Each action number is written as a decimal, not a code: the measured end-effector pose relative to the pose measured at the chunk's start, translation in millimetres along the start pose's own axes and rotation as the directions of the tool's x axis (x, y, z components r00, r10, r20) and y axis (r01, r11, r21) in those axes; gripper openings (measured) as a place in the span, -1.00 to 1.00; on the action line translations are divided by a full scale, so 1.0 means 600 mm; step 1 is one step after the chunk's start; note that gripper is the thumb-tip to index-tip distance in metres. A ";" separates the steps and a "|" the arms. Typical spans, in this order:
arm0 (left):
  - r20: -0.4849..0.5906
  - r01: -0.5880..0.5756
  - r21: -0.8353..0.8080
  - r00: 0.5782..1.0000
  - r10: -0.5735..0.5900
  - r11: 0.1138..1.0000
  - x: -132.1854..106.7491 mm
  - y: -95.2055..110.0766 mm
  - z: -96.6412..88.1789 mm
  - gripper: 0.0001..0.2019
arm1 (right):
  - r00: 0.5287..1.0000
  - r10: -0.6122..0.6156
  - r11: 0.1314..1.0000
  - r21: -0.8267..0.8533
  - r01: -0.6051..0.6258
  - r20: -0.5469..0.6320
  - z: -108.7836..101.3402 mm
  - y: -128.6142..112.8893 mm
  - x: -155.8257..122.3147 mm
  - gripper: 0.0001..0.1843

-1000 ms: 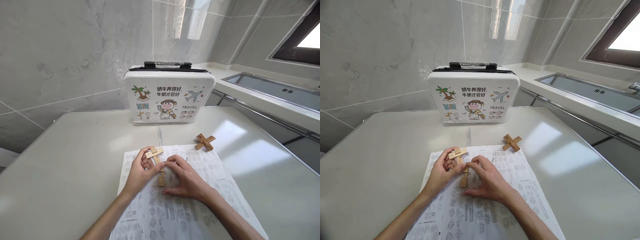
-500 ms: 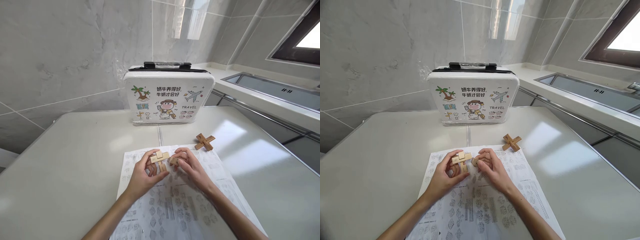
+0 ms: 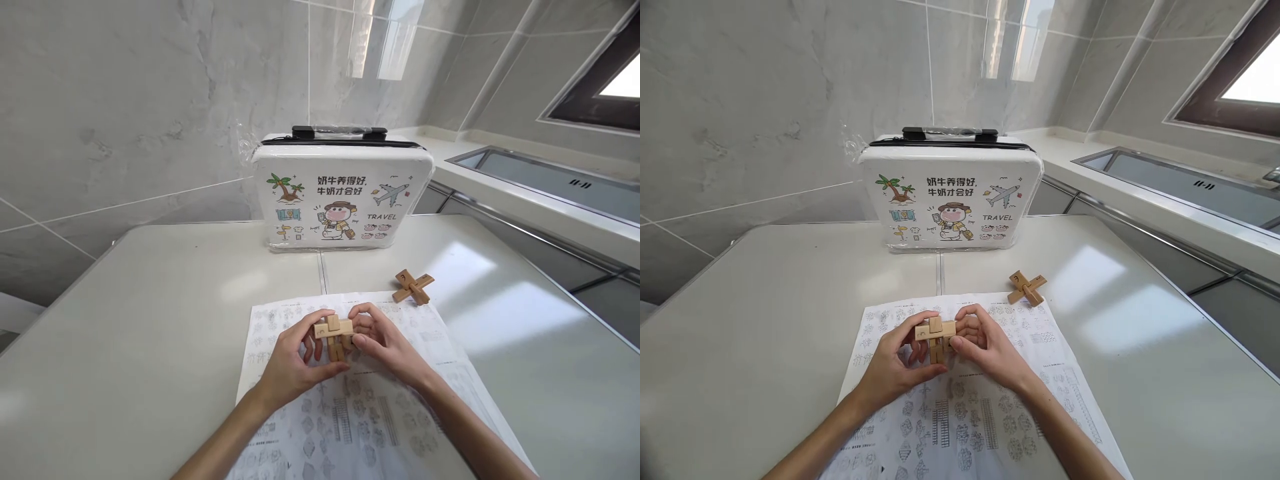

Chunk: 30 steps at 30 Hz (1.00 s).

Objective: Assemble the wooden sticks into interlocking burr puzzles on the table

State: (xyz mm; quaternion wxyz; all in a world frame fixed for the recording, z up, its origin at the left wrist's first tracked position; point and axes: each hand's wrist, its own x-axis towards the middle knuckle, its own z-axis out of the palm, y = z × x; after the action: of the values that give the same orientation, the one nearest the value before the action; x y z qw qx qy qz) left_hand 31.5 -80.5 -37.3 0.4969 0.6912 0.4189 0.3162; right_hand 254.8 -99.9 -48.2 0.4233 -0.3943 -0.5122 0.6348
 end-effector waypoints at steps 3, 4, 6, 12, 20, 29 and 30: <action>0.023 -0.078 0.051 0.997 0.077 0.996 0.001 -0.003 -0.001 -0.29 | 0.999 0.033 0.999 0.021 -0.033 0.007 0.000 -0.003 0.001 -0.47; 0.028 -0.105 0.065 0.994 0.104 0.992 0.002 -0.004 -0.001 -0.30 | 0.999 0.042 0.999 0.027 -0.042 0.012 0.001 -0.004 0.001 -0.47; 0.024 -0.140 0.083 0.990 0.139 0.987 0.002 -0.005 -0.001 -0.30 | 0.998 0.052 0.998 0.044 -0.053 0.027 0.003 -0.006 0.001 -0.47; 0.058 -0.124 0.059 0.991 0.121 0.991 0.001 -0.004 -0.002 -0.31 | 0.998 0.046 0.993 0.102 -0.051 0.050 0.004 -0.003 0.002 -0.50; 0.070 -0.127 0.080 0.990 0.121 0.989 -0.001 -0.003 -0.001 -0.30 | 0.997 0.050 0.992 0.112 -0.057 0.063 0.017 0.000 0.002 -0.47; 0.042 0.028 -0.177 0.999 -0.020 0.984 0.005 0.006 -0.006 -0.37 | 0.990 -0.096 0.917 -0.395 0.050 -0.099 0.024 0.007 0.000 -0.57; 0.039 0.027 -0.169 0.999 -0.021 0.985 0.005 0.006 -0.006 -0.37 | 0.989 -0.108 0.897 -0.438 0.053 -0.102 0.023 0.009 0.000 -0.53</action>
State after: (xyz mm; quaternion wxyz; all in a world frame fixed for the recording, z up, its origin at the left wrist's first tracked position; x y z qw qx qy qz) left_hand 30.7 -77.1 -32.5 0.5654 0.6469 0.3895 0.3318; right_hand 241.0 -104.9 -51.5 0.3815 -0.4956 -0.6294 0.4612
